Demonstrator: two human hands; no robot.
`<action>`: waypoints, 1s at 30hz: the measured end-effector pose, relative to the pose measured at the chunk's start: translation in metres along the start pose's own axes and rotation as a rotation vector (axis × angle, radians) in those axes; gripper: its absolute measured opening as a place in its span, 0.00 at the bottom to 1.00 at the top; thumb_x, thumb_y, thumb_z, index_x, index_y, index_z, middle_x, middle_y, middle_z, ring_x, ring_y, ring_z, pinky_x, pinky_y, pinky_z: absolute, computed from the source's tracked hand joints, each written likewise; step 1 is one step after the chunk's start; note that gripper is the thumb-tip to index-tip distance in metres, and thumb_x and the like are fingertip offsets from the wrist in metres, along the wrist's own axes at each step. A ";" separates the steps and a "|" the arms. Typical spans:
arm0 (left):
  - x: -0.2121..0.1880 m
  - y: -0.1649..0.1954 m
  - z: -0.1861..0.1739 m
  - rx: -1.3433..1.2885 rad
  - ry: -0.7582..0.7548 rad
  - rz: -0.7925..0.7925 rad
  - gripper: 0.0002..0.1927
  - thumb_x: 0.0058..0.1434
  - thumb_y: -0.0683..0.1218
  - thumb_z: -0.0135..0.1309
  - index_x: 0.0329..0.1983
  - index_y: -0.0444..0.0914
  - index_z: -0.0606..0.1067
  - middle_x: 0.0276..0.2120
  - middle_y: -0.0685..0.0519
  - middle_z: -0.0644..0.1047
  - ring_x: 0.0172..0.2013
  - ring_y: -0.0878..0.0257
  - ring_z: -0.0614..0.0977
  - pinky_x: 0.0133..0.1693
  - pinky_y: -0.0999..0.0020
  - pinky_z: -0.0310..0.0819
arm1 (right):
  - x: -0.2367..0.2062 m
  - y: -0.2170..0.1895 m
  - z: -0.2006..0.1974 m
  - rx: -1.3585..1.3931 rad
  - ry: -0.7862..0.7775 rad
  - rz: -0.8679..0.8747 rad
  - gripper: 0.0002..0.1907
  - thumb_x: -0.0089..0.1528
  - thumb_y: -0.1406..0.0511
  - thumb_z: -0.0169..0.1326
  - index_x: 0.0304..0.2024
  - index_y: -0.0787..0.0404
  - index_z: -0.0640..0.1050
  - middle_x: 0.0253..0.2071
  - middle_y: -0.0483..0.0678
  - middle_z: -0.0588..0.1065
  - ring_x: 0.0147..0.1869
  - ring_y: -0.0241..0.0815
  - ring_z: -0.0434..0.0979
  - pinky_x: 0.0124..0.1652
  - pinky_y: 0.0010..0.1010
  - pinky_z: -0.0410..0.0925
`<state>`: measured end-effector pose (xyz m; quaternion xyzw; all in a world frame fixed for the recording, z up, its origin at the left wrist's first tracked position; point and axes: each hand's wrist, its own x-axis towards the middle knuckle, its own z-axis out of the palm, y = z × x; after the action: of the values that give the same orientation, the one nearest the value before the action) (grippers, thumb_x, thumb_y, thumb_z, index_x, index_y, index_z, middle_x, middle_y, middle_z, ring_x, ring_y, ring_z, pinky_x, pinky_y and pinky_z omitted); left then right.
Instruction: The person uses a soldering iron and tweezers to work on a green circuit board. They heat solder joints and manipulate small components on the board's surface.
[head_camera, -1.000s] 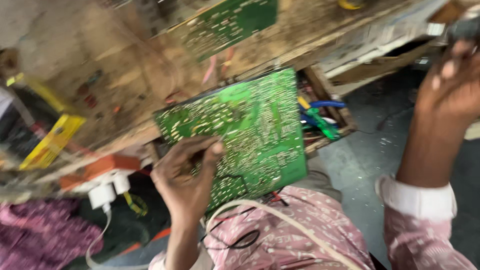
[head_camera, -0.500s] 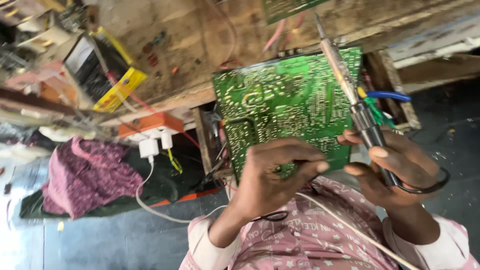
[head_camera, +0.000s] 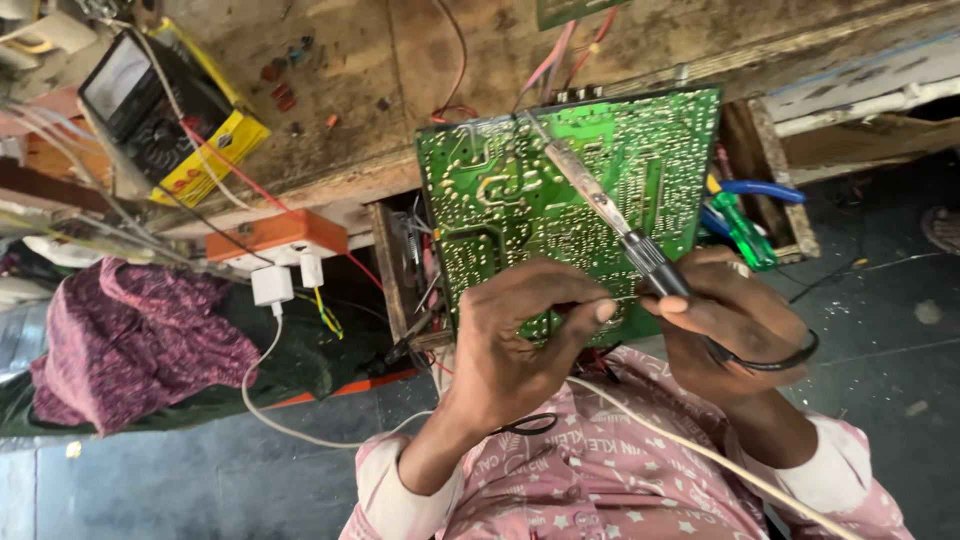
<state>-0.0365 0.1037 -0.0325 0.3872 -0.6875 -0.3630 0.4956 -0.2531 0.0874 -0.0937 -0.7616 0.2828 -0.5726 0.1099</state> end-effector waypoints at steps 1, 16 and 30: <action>0.001 -0.001 -0.001 0.025 0.004 0.011 0.04 0.66 0.38 0.62 0.43 0.34 0.81 0.40 0.48 0.84 0.40 0.61 0.86 0.42 0.69 0.82 | 0.001 0.002 -0.001 -0.013 0.002 -0.006 0.22 0.63 0.79 0.62 0.54 0.57 0.73 0.40 0.55 0.78 0.39 0.44 0.82 0.39 0.31 0.73; 0.029 0.002 -0.024 0.587 0.264 0.076 0.06 0.57 0.41 0.67 0.38 0.37 0.84 0.45 0.49 0.78 0.47 0.54 0.77 0.49 0.60 0.71 | -0.008 0.035 -0.041 0.445 0.534 0.214 0.14 0.69 0.67 0.55 0.53 0.69 0.70 0.41 0.57 0.74 0.30 0.47 0.79 0.27 0.32 0.76; 0.042 -0.010 -0.016 0.695 0.334 0.167 0.07 0.57 0.45 0.70 0.37 0.40 0.84 0.58 0.48 0.73 0.67 0.46 0.65 0.68 0.50 0.56 | -0.030 0.078 -0.034 0.889 0.605 0.589 0.10 0.76 0.65 0.48 0.49 0.68 0.70 0.38 0.57 0.75 0.34 0.46 0.75 0.36 0.31 0.69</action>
<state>-0.0280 0.0599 -0.0200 0.5285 -0.7084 0.0008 0.4679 -0.3143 0.0461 -0.1453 -0.3363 0.2341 -0.7720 0.4859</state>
